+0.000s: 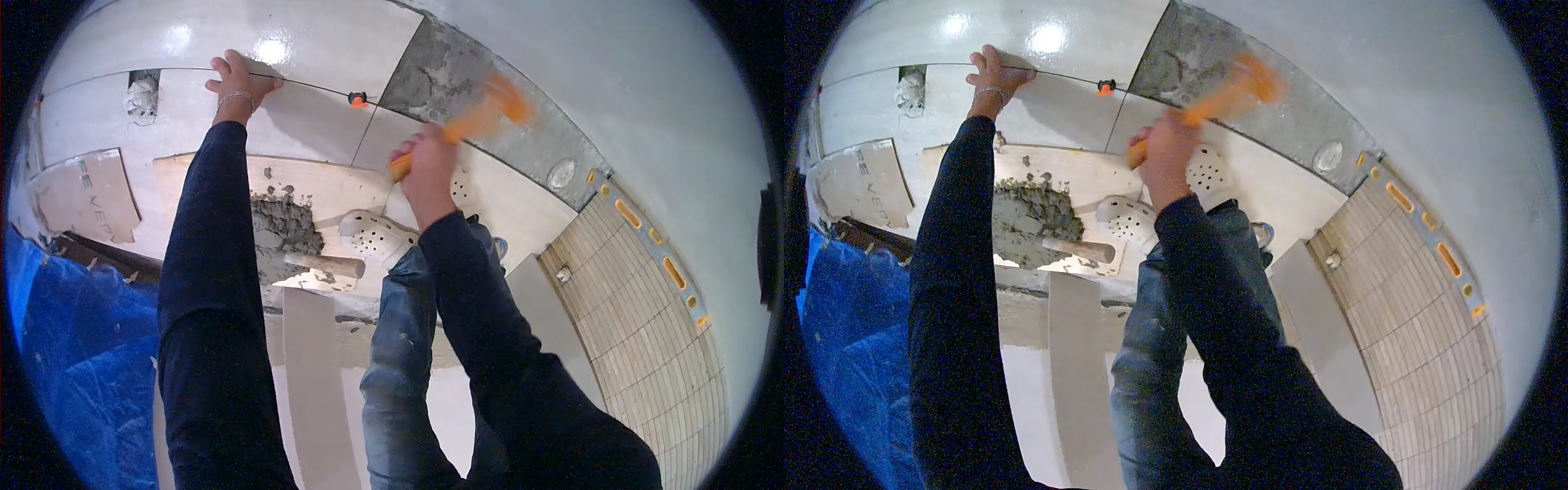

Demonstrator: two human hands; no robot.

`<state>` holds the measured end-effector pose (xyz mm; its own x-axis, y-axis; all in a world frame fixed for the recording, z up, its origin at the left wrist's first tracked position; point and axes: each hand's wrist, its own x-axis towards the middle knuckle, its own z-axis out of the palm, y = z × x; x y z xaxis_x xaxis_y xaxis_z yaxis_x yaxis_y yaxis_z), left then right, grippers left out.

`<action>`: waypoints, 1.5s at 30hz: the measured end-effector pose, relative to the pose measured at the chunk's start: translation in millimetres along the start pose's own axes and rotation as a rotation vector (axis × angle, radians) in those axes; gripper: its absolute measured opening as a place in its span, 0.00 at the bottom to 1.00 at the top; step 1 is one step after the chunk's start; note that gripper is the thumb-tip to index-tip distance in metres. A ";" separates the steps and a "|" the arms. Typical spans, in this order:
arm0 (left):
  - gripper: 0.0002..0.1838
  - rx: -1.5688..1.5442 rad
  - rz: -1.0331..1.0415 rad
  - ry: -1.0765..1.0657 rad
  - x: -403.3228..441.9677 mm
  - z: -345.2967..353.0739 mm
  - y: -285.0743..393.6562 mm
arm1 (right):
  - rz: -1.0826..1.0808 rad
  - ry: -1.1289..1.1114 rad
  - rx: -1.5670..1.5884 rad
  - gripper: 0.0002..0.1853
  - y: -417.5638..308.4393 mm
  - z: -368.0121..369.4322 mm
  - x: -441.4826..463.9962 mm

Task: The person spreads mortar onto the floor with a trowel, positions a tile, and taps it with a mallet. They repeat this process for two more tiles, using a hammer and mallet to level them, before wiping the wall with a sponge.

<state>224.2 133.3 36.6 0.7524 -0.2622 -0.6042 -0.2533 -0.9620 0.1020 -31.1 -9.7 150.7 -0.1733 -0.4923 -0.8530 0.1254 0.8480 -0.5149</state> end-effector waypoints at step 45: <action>0.67 0.016 0.002 0.056 -0.9 2.2 -1.2 | 0.139 -0.295 -0.789 0.06 -11.5 -19.3 2.1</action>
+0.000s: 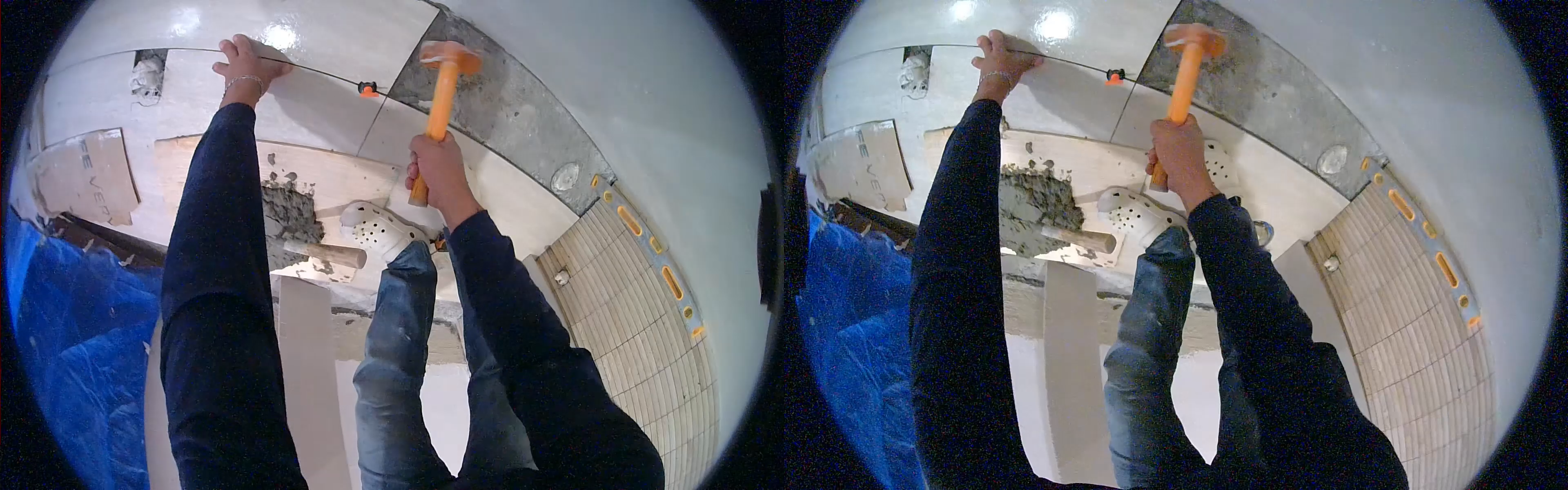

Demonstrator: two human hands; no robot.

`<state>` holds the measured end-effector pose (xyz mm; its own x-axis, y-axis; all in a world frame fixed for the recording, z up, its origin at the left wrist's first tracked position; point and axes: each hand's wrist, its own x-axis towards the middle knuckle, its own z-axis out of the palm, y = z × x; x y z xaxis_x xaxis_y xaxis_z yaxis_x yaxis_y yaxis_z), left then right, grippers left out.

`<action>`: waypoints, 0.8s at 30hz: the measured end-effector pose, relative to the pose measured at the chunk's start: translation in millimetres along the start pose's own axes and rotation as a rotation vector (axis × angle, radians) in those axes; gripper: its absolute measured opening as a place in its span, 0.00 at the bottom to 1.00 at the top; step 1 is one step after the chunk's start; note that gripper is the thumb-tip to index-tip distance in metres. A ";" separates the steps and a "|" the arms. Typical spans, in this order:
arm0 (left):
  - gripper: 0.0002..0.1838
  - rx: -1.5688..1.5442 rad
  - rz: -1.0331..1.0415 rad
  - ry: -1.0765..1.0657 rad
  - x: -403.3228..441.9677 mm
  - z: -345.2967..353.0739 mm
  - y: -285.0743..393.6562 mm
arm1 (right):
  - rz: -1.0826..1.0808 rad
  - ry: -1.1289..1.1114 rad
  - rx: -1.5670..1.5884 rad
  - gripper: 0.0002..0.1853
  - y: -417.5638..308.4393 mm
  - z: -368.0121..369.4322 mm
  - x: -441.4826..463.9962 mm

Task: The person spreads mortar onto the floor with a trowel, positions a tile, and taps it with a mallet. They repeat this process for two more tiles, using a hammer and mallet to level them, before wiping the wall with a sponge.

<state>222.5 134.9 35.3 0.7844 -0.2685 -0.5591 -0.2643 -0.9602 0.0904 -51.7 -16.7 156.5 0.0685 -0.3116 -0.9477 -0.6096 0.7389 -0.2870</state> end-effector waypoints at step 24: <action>0.65 0.093 0.033 0.073 11.0 13.8 -10.1 | -0.300 0.243 0.101 0.11 7.0 -11.8 13.9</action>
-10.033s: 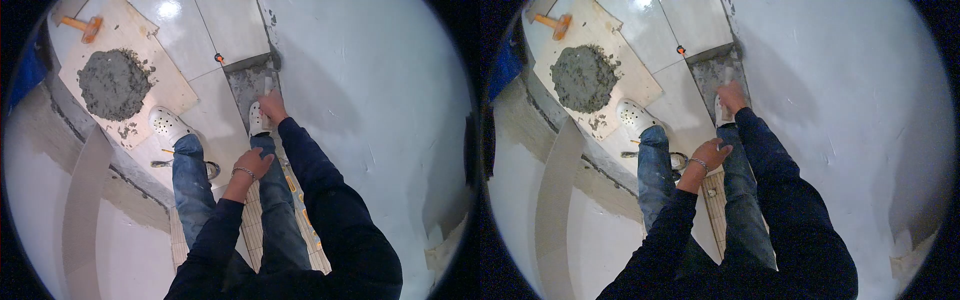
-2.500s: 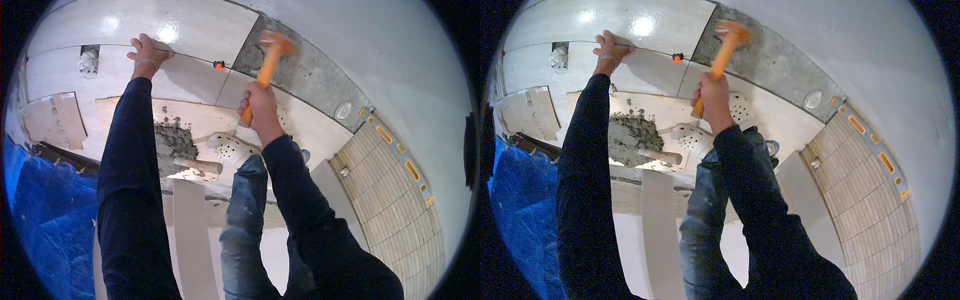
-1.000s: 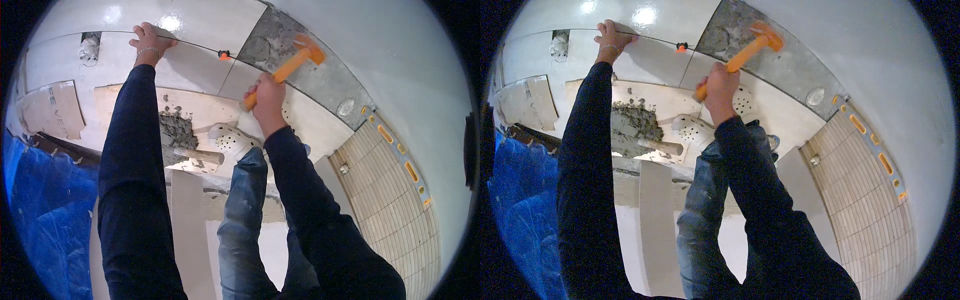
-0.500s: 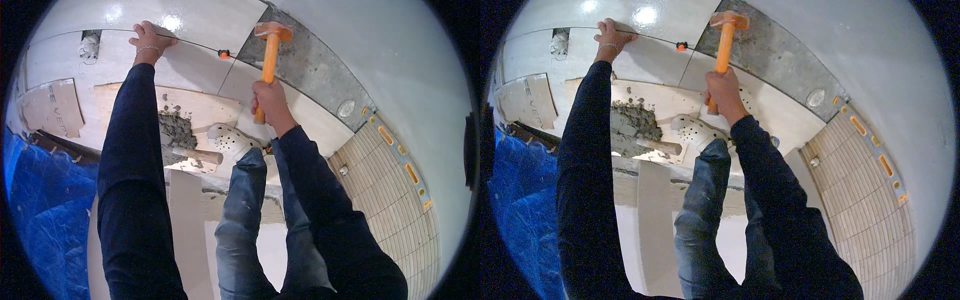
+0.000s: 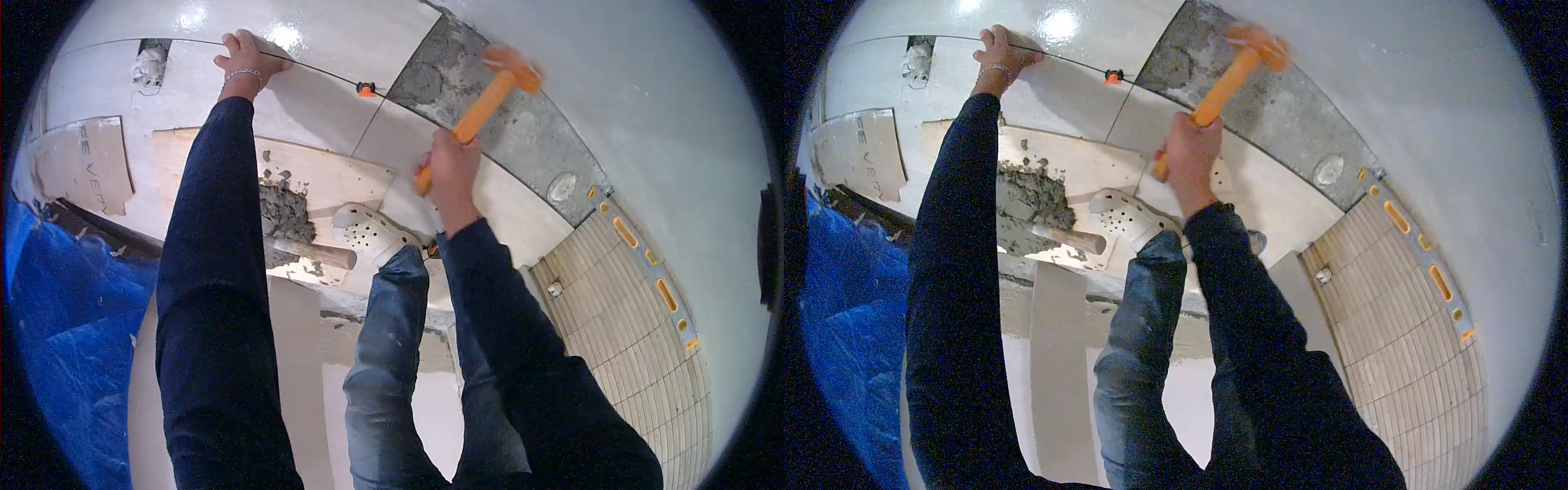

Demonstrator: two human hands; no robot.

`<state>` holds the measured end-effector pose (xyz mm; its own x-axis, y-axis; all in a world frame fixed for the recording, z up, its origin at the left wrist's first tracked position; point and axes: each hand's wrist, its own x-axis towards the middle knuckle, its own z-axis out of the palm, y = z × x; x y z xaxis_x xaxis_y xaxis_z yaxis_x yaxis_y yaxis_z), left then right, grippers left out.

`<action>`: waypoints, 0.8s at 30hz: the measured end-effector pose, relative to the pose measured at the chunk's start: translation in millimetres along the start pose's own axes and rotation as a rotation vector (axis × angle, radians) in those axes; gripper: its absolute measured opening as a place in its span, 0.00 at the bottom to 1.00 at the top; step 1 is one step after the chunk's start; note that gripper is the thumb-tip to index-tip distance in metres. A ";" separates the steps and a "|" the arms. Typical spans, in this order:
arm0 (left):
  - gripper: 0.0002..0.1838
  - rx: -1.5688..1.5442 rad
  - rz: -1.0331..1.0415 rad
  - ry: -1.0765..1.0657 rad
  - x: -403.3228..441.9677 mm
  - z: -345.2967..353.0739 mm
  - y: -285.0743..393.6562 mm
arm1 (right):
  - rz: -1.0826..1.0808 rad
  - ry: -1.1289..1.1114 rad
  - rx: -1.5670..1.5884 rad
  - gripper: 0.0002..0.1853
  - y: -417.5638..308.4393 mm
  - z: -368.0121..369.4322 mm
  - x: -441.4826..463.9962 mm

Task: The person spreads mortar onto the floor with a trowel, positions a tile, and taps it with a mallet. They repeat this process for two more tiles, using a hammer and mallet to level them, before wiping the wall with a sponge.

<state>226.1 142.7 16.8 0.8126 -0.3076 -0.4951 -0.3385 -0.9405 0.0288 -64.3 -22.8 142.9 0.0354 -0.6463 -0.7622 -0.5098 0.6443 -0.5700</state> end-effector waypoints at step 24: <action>0.28 -0.194 0.338 0.329 -63.6 11.8 45.3 | 0.058 -0.120 -0.540 0.15 11.3 -94.0 5.1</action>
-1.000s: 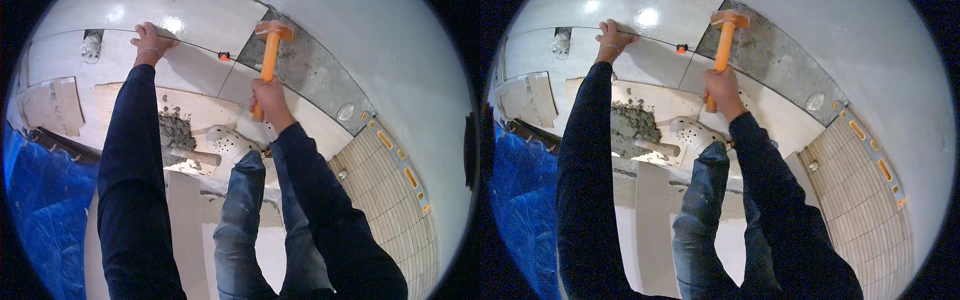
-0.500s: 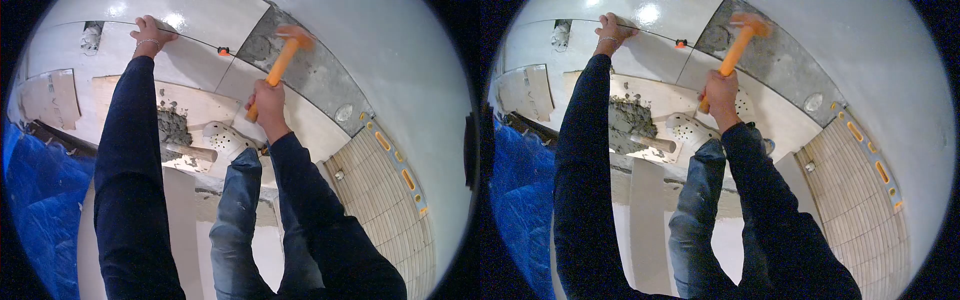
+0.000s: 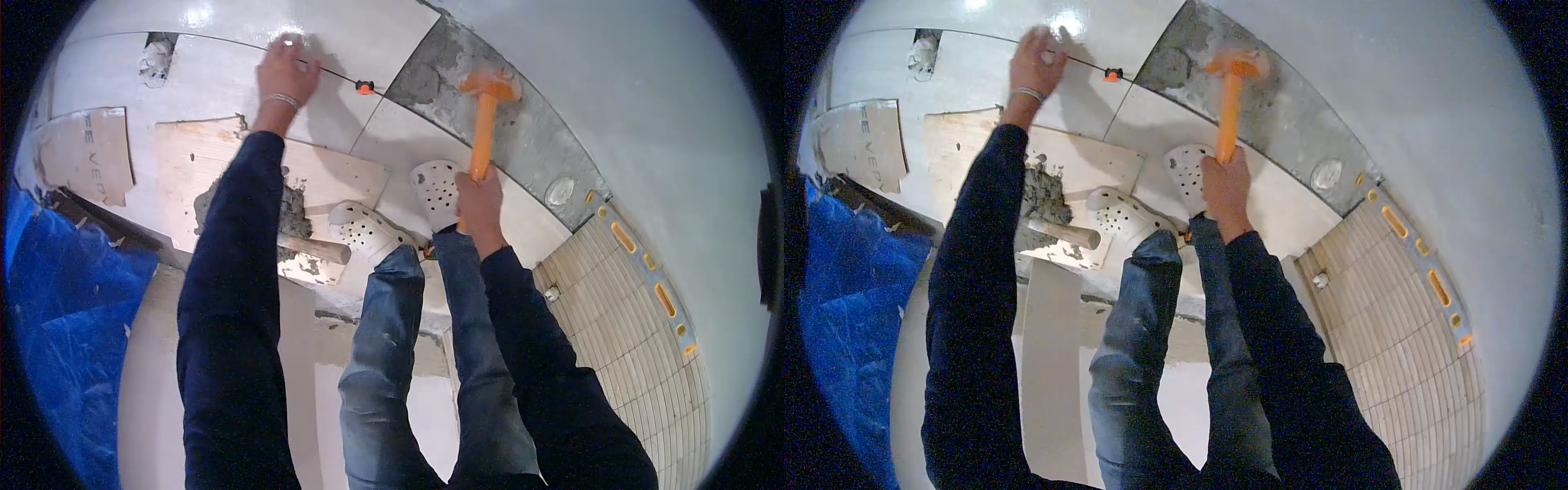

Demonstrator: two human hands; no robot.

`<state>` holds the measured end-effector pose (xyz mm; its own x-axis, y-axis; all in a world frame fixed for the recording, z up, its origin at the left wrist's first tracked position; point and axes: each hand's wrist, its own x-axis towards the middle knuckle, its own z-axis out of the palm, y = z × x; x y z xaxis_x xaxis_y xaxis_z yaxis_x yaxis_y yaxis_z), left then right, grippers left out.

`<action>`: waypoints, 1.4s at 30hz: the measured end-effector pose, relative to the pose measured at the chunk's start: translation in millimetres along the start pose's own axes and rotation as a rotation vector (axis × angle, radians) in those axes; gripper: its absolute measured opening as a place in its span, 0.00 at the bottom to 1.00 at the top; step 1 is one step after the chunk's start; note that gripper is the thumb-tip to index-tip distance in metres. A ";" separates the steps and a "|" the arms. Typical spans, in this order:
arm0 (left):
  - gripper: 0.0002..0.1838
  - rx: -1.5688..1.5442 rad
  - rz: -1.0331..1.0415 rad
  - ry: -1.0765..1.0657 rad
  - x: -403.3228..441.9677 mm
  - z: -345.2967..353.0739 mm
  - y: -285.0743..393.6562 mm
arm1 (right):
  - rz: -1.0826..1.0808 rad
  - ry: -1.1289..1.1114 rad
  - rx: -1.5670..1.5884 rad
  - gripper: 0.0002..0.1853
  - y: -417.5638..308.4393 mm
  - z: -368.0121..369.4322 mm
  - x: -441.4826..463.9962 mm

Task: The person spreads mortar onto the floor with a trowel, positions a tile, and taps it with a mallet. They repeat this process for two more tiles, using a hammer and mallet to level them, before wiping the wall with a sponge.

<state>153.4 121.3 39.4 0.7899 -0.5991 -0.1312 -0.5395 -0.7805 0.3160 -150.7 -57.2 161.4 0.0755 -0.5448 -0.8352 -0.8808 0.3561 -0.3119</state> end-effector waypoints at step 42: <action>0.14 -1.977 -2.253 1.235 -342.5 -157.3 214.1 | -1.277 -0.847 -1.291 0.14 -35.9 141.3 -139.7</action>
<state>-186.8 187.5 299.7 -0.2450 0.3011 -0.9216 0.0960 0.9534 0.2860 -63.6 113.3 225.3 0.6334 0.5733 -0.5198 0.1248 -0.7385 -0.6626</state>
